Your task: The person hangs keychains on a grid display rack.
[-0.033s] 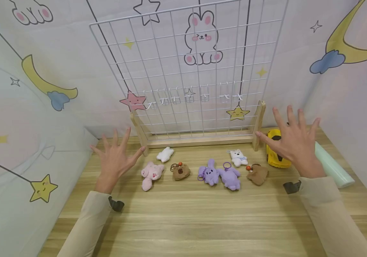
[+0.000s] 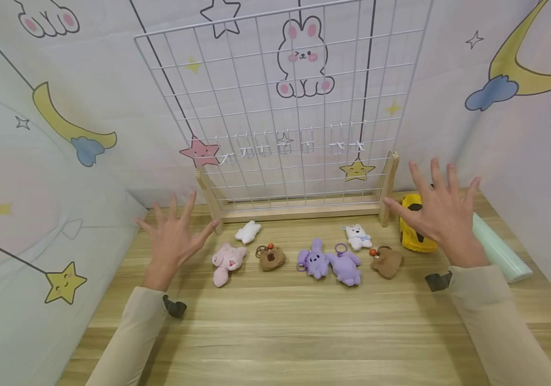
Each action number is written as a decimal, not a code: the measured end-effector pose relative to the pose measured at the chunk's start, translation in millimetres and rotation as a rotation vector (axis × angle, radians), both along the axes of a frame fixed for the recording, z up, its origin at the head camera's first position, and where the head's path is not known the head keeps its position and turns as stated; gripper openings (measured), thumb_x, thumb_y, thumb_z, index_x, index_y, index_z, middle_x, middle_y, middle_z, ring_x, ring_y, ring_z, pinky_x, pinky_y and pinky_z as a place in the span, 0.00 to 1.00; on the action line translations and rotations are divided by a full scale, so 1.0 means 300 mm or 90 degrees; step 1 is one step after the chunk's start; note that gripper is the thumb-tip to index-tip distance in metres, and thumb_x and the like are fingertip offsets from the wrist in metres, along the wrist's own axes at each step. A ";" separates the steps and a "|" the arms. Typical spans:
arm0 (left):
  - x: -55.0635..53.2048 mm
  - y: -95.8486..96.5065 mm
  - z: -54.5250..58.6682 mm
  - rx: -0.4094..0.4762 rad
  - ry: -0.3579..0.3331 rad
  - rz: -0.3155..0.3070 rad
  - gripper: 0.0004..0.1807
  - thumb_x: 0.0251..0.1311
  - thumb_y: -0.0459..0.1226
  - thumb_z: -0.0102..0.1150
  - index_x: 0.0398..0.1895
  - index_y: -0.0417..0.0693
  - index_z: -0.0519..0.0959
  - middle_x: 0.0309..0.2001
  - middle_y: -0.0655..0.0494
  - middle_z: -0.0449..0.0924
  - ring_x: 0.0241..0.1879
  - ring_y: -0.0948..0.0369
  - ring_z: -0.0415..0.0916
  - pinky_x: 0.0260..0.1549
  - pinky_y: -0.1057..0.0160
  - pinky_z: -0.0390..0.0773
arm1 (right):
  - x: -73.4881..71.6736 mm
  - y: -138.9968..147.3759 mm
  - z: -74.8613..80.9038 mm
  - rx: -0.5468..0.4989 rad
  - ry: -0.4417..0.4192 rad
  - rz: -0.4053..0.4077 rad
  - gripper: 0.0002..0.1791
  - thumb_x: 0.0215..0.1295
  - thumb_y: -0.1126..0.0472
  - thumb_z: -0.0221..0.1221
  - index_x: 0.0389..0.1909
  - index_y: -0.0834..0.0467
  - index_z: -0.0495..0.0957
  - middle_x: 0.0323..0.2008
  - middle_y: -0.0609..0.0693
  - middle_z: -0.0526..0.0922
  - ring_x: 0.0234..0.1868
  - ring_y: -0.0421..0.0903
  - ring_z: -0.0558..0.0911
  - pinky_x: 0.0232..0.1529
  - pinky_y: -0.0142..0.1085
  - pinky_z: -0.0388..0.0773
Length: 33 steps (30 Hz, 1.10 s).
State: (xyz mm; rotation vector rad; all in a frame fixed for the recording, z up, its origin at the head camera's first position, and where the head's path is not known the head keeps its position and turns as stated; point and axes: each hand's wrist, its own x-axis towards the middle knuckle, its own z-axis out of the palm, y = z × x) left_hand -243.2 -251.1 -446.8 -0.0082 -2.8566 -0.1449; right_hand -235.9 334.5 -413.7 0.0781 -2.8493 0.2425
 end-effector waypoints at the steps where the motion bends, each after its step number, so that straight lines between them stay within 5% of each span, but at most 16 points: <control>1: 0.000 0.000 0.001 0.000 0.000 0.001 0.55 0.65 0.81 0.45 0.90 0.77 0.40 0.89 0.41 0.40 0.83 0.22 0.32 0.68 0.09 0.26 | 0.000 -0.001 0.000 0.000 0.002 0.000 0.60 0.68 0.17 0.50 0.90 0.42 0.40 0.88 0.68 0.40 0.85 0.78 0.43 0.72 0.86 0.24; 10: -0.003 0.002 0.000 0.003 0.002 0.002 0.55 0.65 0.80 0.44 0.90 0.77 0.39 0.89 0.40 0.41 0.83 0.22 0.32 0.67 0.11 0.21 | 0.004 -0.008 -0.003 0.004 0.011 0.006 0.59 0.67 0.19 0.53 0.90 0.40 0.40 0.88 0.66 0.40 0.85 0.77 0.45 0.72 0.87 0.25; 22: -0.005 0.016 -0.004 0.024 0.037 -0.009 0.53 0.69 0.76 0.47 0.90 0.69 0.46 0.88 0.38 0.47 0.83 0.23 0.43 0.70 0.10 0.30 | 0.017 -0.014 -0.003 -0.002 0.022 0.006 0.59 0.67 0.18 0.52 0.90 0.39 0.42 0.88 0.65 0.41 0.86 0.76 0.44 0.73 0.85 0.24; 27: 0.003 0.042 -0.007 0.048 0.048 -0.028 0.51 0.73 0.71 0.50 0.90 0.64 0.48 0.88 0.39 0.50 0.84 0.28 0.49 0.73 0.12 0.43 | 0.017 -0.025 -0.010 -0.016 0.032 0.004 0.57 0.69 0.20 0.52 0.90 0.40 0.44 0.88 0.64 0.44 0.86 0.74 0.47 0.78 0.81 0.29; 33: 0.038 0.108 -0.009 0.122 0.116 -0.109 0.45 0.75 0.63 0.57 0.84 0.48 0.64 0.80 0.36 0.67 0.75 0.33 0.70 0.70 0.28 0.73 | 0.007 -0.048 -0.028 -0.136 0.030 0.032 0.51 0.77 0.31 0.55 0.90 0.49 0.46 0.86 0.67 0.52 0.81 0.77 0.58 0.73 0.81 0.55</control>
